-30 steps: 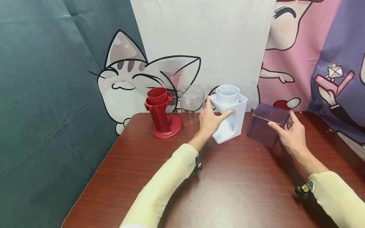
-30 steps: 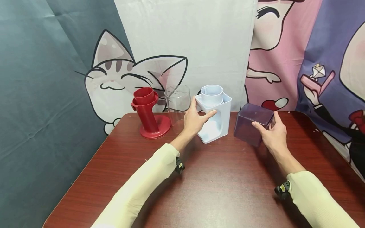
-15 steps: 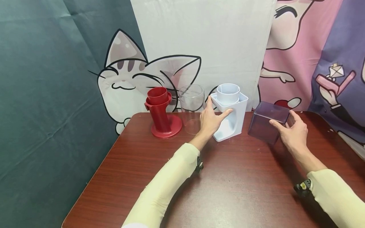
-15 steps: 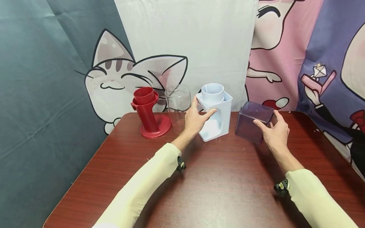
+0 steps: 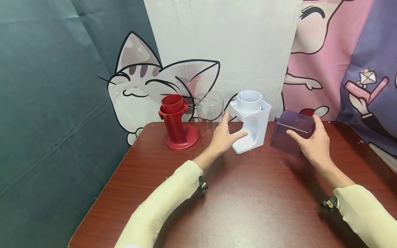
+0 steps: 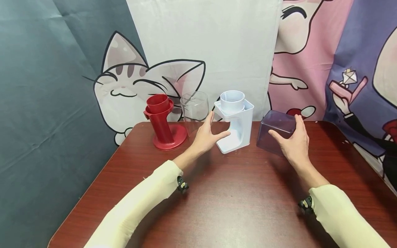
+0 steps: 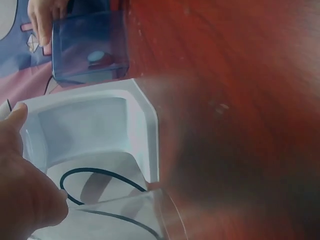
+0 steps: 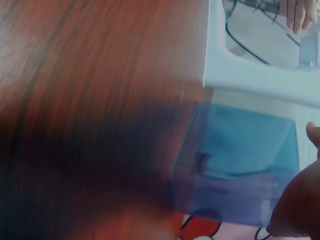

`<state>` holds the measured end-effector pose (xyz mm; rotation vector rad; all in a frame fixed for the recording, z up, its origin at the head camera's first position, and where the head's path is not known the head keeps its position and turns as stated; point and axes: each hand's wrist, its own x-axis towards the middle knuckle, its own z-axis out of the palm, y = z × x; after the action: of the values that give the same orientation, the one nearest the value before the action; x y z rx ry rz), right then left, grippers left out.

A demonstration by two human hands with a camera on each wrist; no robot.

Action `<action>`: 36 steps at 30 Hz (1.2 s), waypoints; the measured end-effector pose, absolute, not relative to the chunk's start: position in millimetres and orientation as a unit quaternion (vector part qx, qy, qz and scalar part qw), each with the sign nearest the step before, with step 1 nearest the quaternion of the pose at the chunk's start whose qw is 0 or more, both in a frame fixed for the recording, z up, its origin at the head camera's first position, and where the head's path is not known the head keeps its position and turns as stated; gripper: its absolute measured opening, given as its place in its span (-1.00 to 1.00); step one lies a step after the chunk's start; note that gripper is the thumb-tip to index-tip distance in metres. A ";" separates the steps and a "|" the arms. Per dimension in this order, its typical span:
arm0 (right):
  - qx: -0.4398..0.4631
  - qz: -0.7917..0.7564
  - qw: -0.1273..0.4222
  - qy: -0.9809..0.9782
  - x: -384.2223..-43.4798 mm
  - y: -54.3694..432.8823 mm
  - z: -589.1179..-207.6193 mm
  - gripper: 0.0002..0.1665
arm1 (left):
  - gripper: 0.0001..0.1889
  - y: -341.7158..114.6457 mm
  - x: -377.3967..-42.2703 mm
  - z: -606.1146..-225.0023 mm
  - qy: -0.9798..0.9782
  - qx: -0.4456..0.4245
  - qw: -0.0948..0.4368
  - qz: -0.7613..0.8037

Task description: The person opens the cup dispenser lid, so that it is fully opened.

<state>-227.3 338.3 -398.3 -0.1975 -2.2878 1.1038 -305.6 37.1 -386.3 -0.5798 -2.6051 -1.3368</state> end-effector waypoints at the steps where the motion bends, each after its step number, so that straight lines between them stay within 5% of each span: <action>1: -0.069 0.414 0.294 -0.859 -227.7 335.0 -397.0 0.18 | 0.18 31.8 -302.9 -386.5 -0.870 -0.199 0.077 -0.444; 12: 0.003 0.395 0.313 -0.864 -234.3 306.3 -388.2 0.24 | -0.21 -38.6 -278.1 -386.5 -0.840 -0.239 0.115 -0.473; 20: 0.028 0.408 0.269 -0.872 -240.8 288.3 -379.0 0.32 | -0.41 -101.0 -287.7 -374.8 -0.795 -0.241 0.292 -0.475; 27: 0.026 0.429 0.242 -0.870 -253.2 280.4 -364.9 0.34 | -0.19 -147.4 -304.9 -367.9 -0.799 -0.183 0.365 -0.441; 36: 0.033 0.528 0.169 -0.832 -275.2 275.8 -354.6 0.33 | 0.13 -167.6 -325.2 -367.1 -0.850 -0.075 0.282 -0.438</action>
<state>-275.2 275.8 -354.6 0.0946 -2.3638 1.5002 -325.2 -167.6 -367.1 -0.1996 -2.2763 -1.1740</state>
